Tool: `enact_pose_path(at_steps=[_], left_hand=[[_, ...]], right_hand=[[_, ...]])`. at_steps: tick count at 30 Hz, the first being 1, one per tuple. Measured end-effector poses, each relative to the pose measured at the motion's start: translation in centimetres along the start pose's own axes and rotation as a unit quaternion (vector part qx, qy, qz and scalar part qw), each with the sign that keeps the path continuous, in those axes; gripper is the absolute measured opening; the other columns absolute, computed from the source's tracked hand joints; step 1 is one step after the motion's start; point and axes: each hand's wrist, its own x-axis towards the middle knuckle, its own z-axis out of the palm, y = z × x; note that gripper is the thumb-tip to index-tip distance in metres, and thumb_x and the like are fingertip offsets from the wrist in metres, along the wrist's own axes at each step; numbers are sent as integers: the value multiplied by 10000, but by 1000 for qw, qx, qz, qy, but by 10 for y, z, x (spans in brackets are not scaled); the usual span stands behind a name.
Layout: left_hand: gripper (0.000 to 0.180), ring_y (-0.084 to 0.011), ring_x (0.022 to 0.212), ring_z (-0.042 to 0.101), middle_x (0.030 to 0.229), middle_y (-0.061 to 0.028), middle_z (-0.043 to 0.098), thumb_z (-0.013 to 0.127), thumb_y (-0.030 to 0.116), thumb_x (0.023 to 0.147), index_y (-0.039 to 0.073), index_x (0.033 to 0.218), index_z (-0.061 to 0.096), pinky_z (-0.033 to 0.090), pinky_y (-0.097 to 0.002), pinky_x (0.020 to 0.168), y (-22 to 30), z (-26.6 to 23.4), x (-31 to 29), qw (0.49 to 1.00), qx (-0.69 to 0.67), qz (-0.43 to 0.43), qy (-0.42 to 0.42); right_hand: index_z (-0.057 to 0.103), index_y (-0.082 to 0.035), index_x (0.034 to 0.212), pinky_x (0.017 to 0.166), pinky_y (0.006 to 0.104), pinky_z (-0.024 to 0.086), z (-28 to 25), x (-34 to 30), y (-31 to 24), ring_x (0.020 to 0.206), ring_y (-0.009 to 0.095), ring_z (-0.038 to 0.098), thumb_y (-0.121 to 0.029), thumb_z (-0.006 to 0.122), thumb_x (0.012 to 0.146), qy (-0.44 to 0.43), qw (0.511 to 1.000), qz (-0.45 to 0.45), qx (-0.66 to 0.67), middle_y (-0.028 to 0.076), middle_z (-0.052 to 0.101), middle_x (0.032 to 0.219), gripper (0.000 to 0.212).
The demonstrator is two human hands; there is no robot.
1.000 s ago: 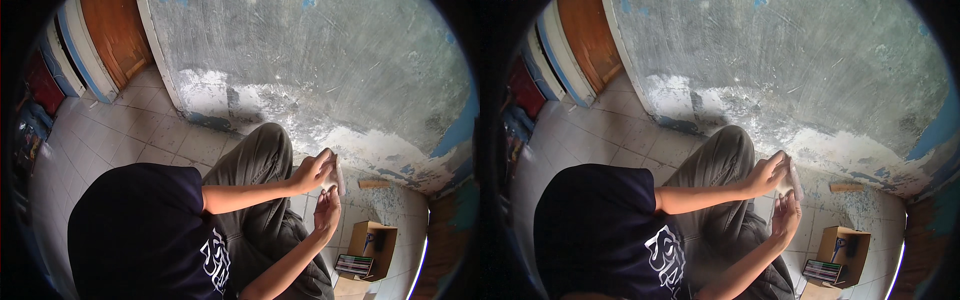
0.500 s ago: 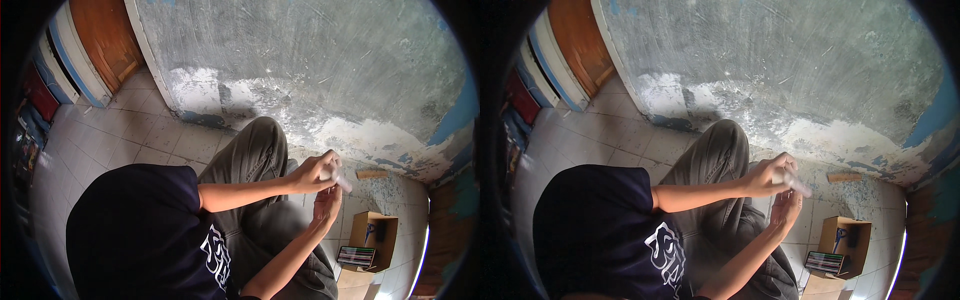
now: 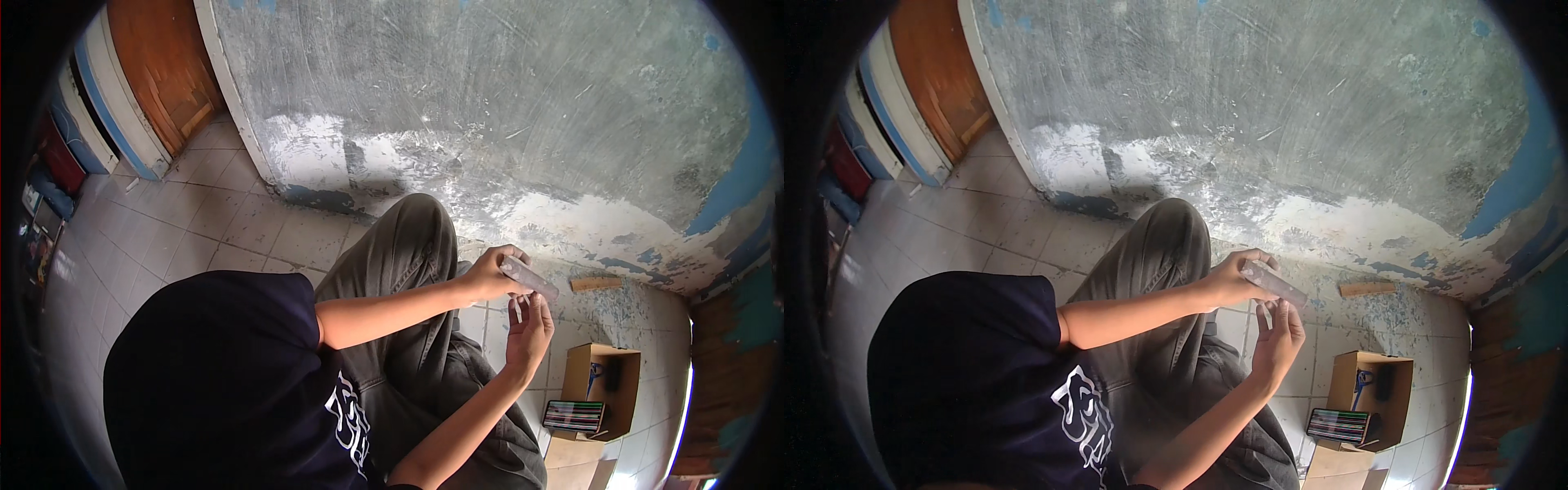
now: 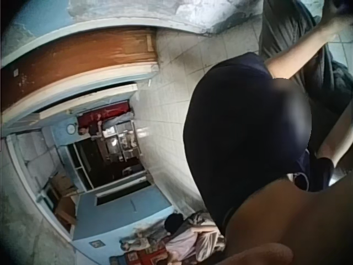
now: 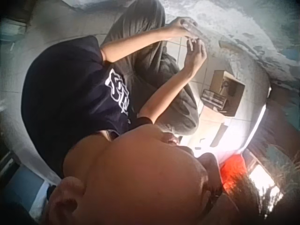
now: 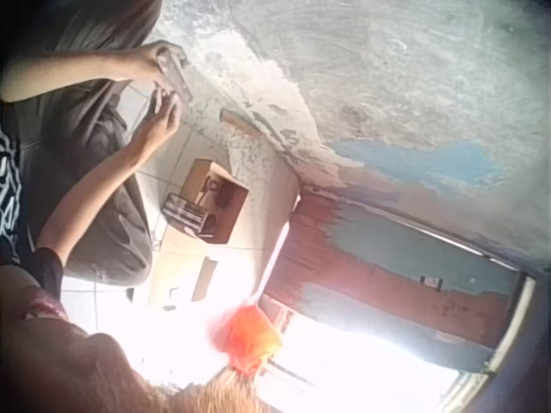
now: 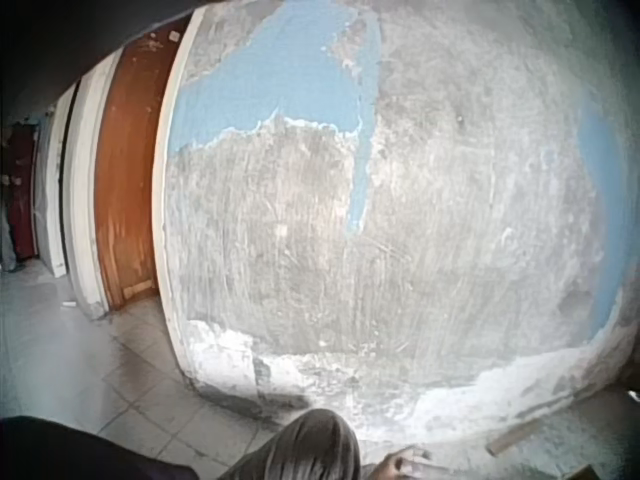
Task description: The person sands a wall with sandpaper, folds and rolls the sandpaper by hand, and uses it to sand the wall again.
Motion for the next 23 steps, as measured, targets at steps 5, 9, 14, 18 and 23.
enact_pose_path(at_steps=[5,9,14,18,23], left_hand=[[315,-141,788,631,872,-83,619,659,-9,728,12,1008,515,529,-254,683,-1,1,-4,996,-59,-57,-37],[203,-137,802,632,865,-72,620,636,1,753,13,944,567,528,-240,692,-8,7,-7,991,-76,-72,-80],[250,-124,821,590,889,-41,603,648,-26,702,17,943,596,493,-246,718,-24,-1,1,993,44,10,-108],[161,-106,791,593,859,-25,613,605,56,784,13,937,580,475,-232,649,-2,13,7,980,-31,-79,-180],[225,-109,815,581,936,-36,621,560,108,828,20,1033,589,456,-248,702,-13,39,9,960,51,11,-275]], right_hand=[[595,-34,786,752,282,462,-2,2,6,801,102,552,-74,534,860,42,999,-23,0,27,595,811,104],[594,-11,805,738,303,475,-14,0,7,789,136,570,-101,544,853,59,997,-36,-39,57,599,795,113],[575,18,916,769,345,501,-14,-8,5,844,171,589,-170,523,876,75,992,-21,-100,84,602,866,199],[594,7,858,673,289,523,-19,-19,-11,744,139,595,-143,584,841,113,992,-25,-52,69,606,821,151],[617,-1,880,682,267,526,-37,-60,-30,748,125,589,-155,666,786,153,987,-37,-20,46,598,808,188]])
